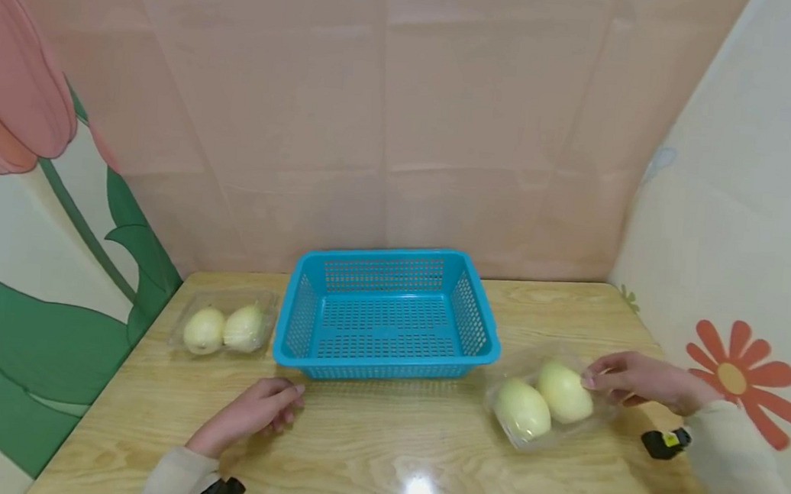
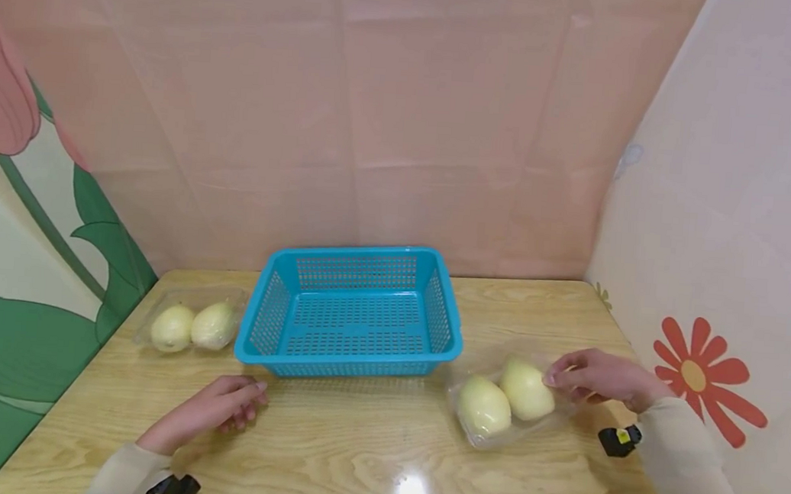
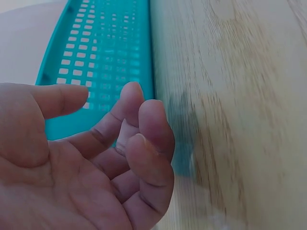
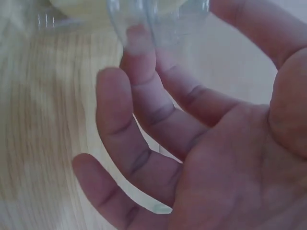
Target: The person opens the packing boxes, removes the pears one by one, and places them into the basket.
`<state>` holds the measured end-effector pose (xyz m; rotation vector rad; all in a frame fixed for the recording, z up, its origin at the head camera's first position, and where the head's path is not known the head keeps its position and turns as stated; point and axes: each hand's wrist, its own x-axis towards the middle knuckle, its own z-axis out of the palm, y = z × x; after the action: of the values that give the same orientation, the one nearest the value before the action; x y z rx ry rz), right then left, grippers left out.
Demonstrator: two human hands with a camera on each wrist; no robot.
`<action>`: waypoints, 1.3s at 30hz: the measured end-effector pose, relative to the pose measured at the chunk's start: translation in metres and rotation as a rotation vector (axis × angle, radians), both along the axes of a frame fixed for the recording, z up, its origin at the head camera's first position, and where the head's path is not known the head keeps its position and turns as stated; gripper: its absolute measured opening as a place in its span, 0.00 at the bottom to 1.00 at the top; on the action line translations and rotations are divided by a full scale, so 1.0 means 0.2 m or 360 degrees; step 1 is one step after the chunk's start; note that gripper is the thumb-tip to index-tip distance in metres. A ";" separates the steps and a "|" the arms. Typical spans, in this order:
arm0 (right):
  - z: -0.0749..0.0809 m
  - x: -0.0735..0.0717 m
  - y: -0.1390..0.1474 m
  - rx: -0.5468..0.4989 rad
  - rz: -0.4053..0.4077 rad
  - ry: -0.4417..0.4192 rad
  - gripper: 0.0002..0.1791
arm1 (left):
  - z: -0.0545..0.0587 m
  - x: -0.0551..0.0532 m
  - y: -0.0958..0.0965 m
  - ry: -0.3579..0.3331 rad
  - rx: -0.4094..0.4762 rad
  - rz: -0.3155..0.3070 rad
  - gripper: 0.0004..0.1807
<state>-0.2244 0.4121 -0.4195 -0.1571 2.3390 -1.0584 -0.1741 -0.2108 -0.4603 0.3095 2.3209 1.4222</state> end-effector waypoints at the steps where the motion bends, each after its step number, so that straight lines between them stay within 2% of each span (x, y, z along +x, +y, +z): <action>1: 0.00 0.00 -0.02 -0.0015 0.0028 -0.0011 0.23 | 0.00 0.00 0.00 0.0001 0.0005 -0.0003 0.24; 7: 0.00 0.03 -0.14 -0.0118 0.0230 -0.0092 0.16 | 0.00 -0.01 0.01 0.0007 0.0027 -0.0018 0.23; 11: 0.01 0.05 -0.25 -0.0137 0.0324 -0.0144 0.21 | -0.01 0.01 0.02 0.0039 0.0005 -0.0018 0.22; 16: 0.02 0.07 -0.38 -0.0192 0.0444 -0.0136 0.27 | -0.02 0.03 0.07 0.0067 0.0004 -0.0059 0.19; 26: 0.01 0.12 -0.56 -0.0098 0.0454 -0.0094 0.21 | -0.01 0.08 0.14 0.0126 -0.0029 -0.0186 0.13; 32: 0.01 0.14 -0.65 -0.0100 0.0486 -0.0073 0.23 | 0.00 0.10 0.18 0.0119 -0.0033 -0.0256 0.14; 36: 0.01 0.15 -0.71 -0.0120 0.0490 -0.0064 0.26 | 0.00 0.10 0.24 0.0087 0.0015 -0.0252 0.15; 39: 0.01 0.16 -0.76 -0.0126 0.0501 -0.0070 0.28 | 0.00 0.10 0.27 0.0021 0.0089 -0.0244 0.17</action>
<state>-0.1925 0.2600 -0.4180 -0.5087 2.1447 -0.9849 -0.1536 -0.1568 -0.4605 0.5029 2.2182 1.4146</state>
